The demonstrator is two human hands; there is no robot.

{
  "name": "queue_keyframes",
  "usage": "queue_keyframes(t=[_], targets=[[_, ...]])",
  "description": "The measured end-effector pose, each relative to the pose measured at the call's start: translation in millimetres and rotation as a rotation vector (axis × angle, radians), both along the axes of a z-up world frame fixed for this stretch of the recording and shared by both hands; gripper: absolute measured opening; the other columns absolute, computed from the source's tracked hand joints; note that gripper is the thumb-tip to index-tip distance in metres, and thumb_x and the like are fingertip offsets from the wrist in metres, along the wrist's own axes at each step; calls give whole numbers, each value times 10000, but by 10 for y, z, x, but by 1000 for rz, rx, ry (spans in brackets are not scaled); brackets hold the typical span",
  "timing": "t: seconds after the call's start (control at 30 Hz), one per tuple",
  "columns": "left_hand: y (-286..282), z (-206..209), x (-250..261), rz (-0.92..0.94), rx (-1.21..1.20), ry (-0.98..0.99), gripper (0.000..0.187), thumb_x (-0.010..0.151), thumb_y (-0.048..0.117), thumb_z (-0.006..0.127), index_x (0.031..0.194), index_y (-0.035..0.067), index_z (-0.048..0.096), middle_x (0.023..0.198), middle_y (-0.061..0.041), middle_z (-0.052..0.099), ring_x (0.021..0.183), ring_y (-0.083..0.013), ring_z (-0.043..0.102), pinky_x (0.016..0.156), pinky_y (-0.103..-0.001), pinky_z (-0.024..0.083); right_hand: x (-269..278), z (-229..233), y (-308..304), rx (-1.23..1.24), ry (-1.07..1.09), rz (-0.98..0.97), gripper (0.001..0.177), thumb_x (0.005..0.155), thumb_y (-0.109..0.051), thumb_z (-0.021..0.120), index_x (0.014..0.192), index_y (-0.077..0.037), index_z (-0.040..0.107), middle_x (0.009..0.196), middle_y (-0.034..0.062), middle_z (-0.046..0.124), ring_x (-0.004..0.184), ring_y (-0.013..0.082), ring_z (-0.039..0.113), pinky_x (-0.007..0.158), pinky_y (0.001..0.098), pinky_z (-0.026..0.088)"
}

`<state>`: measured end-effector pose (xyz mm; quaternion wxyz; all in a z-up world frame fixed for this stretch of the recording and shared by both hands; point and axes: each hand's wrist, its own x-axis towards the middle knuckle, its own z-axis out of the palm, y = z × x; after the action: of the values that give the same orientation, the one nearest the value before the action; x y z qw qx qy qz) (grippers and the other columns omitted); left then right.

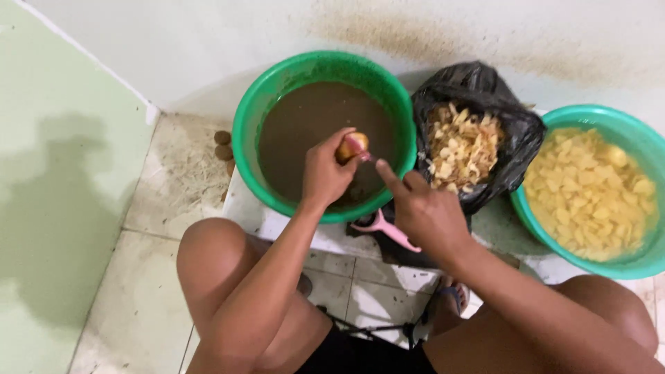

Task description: Peeling a potato with a hand peeler over a basin of water

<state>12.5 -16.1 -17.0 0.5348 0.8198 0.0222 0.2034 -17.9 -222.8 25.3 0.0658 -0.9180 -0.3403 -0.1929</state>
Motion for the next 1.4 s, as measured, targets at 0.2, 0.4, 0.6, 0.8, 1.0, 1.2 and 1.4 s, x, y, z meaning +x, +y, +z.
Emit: queue_keyframes(t=[0.2, 0.4, 0.6, 0.8, 1.0, 1.2, 1.4], targets=[[-1, 38, -34, 2, 20, 58, 408, 746, 82, 856, 1136, 60, 739, 995, -220, 758, 995, -450, 721, 853, -506, 597, -57, -63, 3, 54, 70, 8, 515, 900, -137, 521, 1380, -237, 678, 757, 57, 568, 487, 343, 640, 437, 481, 552], [69, -103, -6, 22, 20, 94, 395, 736, 155, 853, 1110, 88, 743, 971, -187, 763, 981, -410, 731, 821, -478, 599, -44, -154, 60, 57, 56, 18, 536, 897, -101, 501, 1394, -202, 674, 761, 65, 568, 462, 356, 633, 429, 506, 546], [36, -186, 55, -7, 7, 121, 369, 745, 112, 832, 1100, 67, 742, 954, -211, 757, 961, -425, 731, 791, -489, 595, 82, -241, 59, 42, 153, -22, 595, 893, -126, 497, 1467, -239, 604, 782, 80, 552, 472, 415, 644, 462, 574, 564], [74, -114, 29, 6, 43, 136, 392, 741, 149, 852, 1106, 66, 735, 969, -209, 758, 971, -432, 727, 789, -487, 586, 63, -256, 81, 23, 204, -42, 584, 908, -140, 494, 1469, -262, 599, 793, 85, 547, 474, 440, 644, 474, 592, 569], [90, -22, 39, 22, 68, 197, 326, 737, 194, 852, 1031, 91, 754, 867, -185, 759, 892, -410, 747, 710, -439, 596, 69, -230, 81, 92, 282, -12, 531, 937, -129, 472, 1444, -186, 618, 764, 130, 583, 534, 476, 664, 472, 606, 554], [73, -130, 37, 9, 93, 237, 313, 739, 184, 831, 1023, 76, 756, 855, -193, 754, 877, -405, 746, 689, -444, 599, 41, -281, 116, 103, 282, -10, 567, 908, -137, 482, 1463, -162, 593, 772, 148, 578, 531, 484, 654, 493, 613, 558], [73, -103, -4, -1, 65, 247, 382, 747, 159, 825, 1111, 67, 756, 939, -215, 762, 941, -424, 739, 747, -471, 615, 78, -223, 169, 119, 334, -13, 489, 955, -194, 499, 1429, -168, 620, 782, 159, 613, 585, 493, 681, 524, 621, 559]])
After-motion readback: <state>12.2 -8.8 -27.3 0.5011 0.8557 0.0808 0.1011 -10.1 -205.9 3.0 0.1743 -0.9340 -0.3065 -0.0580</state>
